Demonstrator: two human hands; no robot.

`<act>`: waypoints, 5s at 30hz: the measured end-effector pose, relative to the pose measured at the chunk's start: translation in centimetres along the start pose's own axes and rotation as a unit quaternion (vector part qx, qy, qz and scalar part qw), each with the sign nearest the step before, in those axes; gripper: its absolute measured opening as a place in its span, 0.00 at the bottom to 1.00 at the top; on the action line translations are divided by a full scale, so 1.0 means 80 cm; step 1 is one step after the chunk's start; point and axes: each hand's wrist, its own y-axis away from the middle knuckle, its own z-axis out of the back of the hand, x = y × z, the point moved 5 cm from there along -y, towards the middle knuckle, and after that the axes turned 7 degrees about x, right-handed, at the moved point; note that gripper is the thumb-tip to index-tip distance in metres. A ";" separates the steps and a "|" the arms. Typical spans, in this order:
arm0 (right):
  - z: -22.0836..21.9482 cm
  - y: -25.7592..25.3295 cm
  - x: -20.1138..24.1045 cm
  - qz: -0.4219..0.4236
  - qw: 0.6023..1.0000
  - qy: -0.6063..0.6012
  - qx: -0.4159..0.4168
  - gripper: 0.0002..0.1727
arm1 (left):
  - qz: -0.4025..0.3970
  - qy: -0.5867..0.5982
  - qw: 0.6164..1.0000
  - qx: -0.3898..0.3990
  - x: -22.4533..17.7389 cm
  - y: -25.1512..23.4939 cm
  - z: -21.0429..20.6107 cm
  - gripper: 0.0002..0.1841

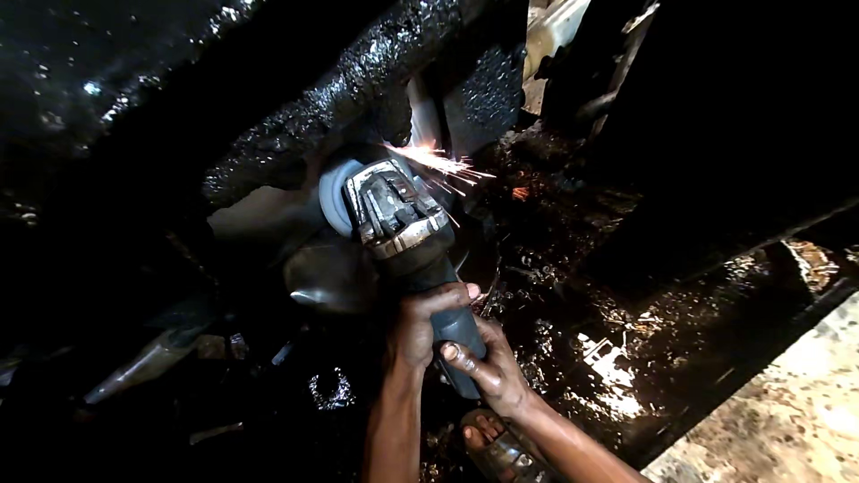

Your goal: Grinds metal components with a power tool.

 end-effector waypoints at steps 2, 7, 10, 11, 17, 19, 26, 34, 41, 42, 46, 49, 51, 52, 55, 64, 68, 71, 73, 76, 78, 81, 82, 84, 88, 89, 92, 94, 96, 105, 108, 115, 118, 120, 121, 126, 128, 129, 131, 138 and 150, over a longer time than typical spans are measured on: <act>0.000 0.001 -0.001 0.000 1.000 -0.007 0.002 0.26 | 0.000 -0.001 1.000 0.000 -0.001 0.000 -0.001 0.14; 0.001 0.003 -0.001 0.000 1.000 -0.020 -0.004 0.25 | 0.004 -0.009 1.000 -0.002 0.001 -0.001 -0.003 0.15; 0.002 0.004 -0.002 0.001 0.999 -0.032 -0.006 0.24 | 0.009 -0.018 1.000 0.001 0.003 -0.001 -0.005 0.15; 0.003 0.004 -0.003 0.003 0.999 -0.039 -0.006 0.24 | 0.011 -0.017 1.000 0.000 0.004 -0.002 -0.005 0.16; 0.007 0.004 -0.003 -0.003 0.999 -0.051 -0.005 0.24 | 0.025 -0.043 0.999 -0.007 0.005 -0.002 -0.008 0.19; 0.007 0.005 -0.004 -0.010 0.999 -0.049 -0.007 0.26 | 0.022 -0.039 0.999 -0.006 0.004 -0.003 -0.010 0.17; 0.010 0.004 0.001 -0.012 0.998 -0.056 -0.005 0.24 | 0.018 -0.035 0.999 -0.018 0.004 -0.006 -0.014 0.19; 0.012 0.007 -0.002 -0.016 0.997 -0.077 -0.007 0.25 | 0.035 -0.033 0.999 -0.024 0.008 -0.006 -0.016 0.22; 0.014 0.007 -0.003 -0.013 0.997 -0.075 -0.001 0.25 | 0.033 -0.040 0.998 -0.030 0.010 -0.006 -0.016 0.21; 0.014 0.008 -0.003 -0.013 0.997 -0.073 -0.002 0.26 | 0.041 -0.047 0.998 -0.033 0.011 -0.006 -0.015 0.23; 0.015 0.009 -0.001 -0.019 0.997 -0.074 -0.008 0.27 | 0.049 -0.045 0.997 -0.038 0.011 -0.007 -0.017 0.23; 0.017 0.008 -0.001 -0.017 0.997 -0.072 -0.006 0.27 | 0.039 -0.043 0.998 -0.038 0.008 -0.008 -0.021 0.20; 0.018 0.007 0.000 -0.012 0.997 -0.070 -0.007 0.26 | 0.036 -0.045 0.997 -0.046 0.007 -0.009 -0.021 0.21; 0.019 0.007 0.000 -0.011 0.997 -0.072 -0.007 0.26 | 0.038 -0.046 0.997 -0.050 0.007 -0.009 -0.021 0.22; 0.020 0.007 0.000 -0.017 0.997 -0.081 -0.008 0.27 | 0.041 -0.054 0.997 -0.049 0.006 -0.009 -0.024 0.22; 0.020 0.006 0.001 -0.013 0.995 -0.095 -0.007 0.27 | 0.038 -0.073 0.995 -0.059 0.001 -0.010 -0.025 0.25; 0.019 0.006 0.001 -0.013 0.993 -0.113 -0.005 0.26 | 0.026 -0.095 0.993 -0.063 -0.001 -0.010 -0.026 0.25; 0.020 0.007 0.001 -0.020 0.993 -0.118 -0.006 0.27 | 0.020 -0.109 0.992 -0.062 -0.002 -0.012 -0.026 0.26; 0.021 0.007 0.002 -0.022 0.993 -0.116 -0.010 0.27 | 0.013 -0.106 0.992 -0.060 -0.004 -0.013 -0.028 0.27; 0.022 0.006 0.002 -0.016 0.992 -0.124 -0.003 0.26 | 0.012 -0.109 0.992 -0.057 -0.004 -0.013 -0.030 0.26; 0.022 0.006 0.003 -0.012 0.991 -0.132 -0.003 0.25 | 0.015 -0.121 0.991 -0.055 -0.005 -0.013 -0.031 0.27; 0.023 0.006 0.005 -0.014 0.990 -0.141 -0.004 0.24 | 0.015 -0.118 0.991 -0.056 -0.005 -0.016 -0.034 0.28; 0.023 0.006 0.005 -0.015 0.990 -0.142 -0.006 0.24 | 0.012 -0.108 0.992 -0.058 -0.004 -0.019 -0.035 0.29; 0.025 0.005 0.006 -0.017 0.990 -0.141 -0.006 0.25 | 0.011 -0.088 0.994 -0.071 -0.001 -0.027 -0.035 0.32; 0.027 0.004 0.007 -0.024 0.989 -0.146 -0.011 0.26 | 0.011 -0.100 0.993 -0.063 -0.002 -0.028 -0.039 0.30; 0.027 0.004 0.007 -0.025 0.989 -0.148 -0.012 0.26 | 0.015 -0.114 0.992 -0.049 -0.005 -0.023 -0.040 0.28; 0.026 0.005 0.006 -0.026 0.988 -0.155 -0.013 0.27 | 0.025 -0.146 0.988 -0.037 -0.009 -0.015 -0.039 0.29; 0.025 0.005 0.006 -0.026 0.987 -0.157 -0.011 0.26 | 0.023 -0.155 0.987 -0.045 -0.008 -0.014 -0.037 0.30; 0.023 0.006 0.007 -0.029 0.986 -0.163 -0.012 0.25 | 0.025 -0.163 0.985 -0.046 -0.007 -0.014 -0.036 0.31; 0.023 0.008 0.001 -0.015 0.981 -0.194 -0.001 0.25 | 0.004 -0.156 0.985 -0.071 -0.006 -0.024 -0.040 0.34; 0.023 0.009 0.002 -0.019 0.980 -0.196 -0.005 0.26 | 0.000 -0.152 0.985 -0.077 -0.005 -0.032 -0.042 0.35; 0.026 0.011 0.004 -0.033 0.971 -0.239 -0.008 0.27 | 0.070 -0.213 0.974 -0.044 -0.003 -0.015 -0.046 0.29; 0.028 0.010 0.003 -0.036 0.967 -0.253 -0.009 0.27 | 0.054 -0.213 0.975 -0.036 -0.004 -0.017 -0.051 0.29; 0.029 0.011 0.003 -0.038 0.965 -0.261 -0.005 0.27 | 0.052 -0.216 0.974 -0.035 -0.002 -0.017 -0.052 0.30; 0.028 0.011 0.003 -0.039 0.964 -0.265 -0.002 0.27 | 0.051 -0.218 0.974 -0.037 -0.003 -0.016 -0.052 0.30; 0.028 0.011 0.001 -0.049 0.957 -0.288 0.001 0.28 | 0.037 -0.215 0.974 -0.058 -0.009 -0.020 -0.061 0.34; 0.028 0.013 0.001 -0.054 0.955 -0.291 -0.006 0.27 | 0.044 -0.214 0.974 -0.065 -0.009 -0.021 -0.064 0.35; 0.028 0.014 0.002 -0.055 0.955 -0.290 -0.009 0.27 | 0.049 -0.213 0.974 -0.065 -0.007 -0.020 -0.064 0.34; 0.029 0.020 0.002 -0.059 0.958 -0.281 -0.017 0.26 | 0.045 -0.207 0.975 -0.062 -0.001 -0.018 -0.062 0.33; 0.033 0.059 -0.002 0.008 0.991 0.134 -0.022 0.32 | 0.016 0.136 0.989 0.059 0.063 0.027 -0.008 0.19; -0.097 0.012 0.044 0.105 0.847 0.521 0.026 0.39 | -0.304 0.416 0.837 0.183 0.013 0.058 0.121 0.26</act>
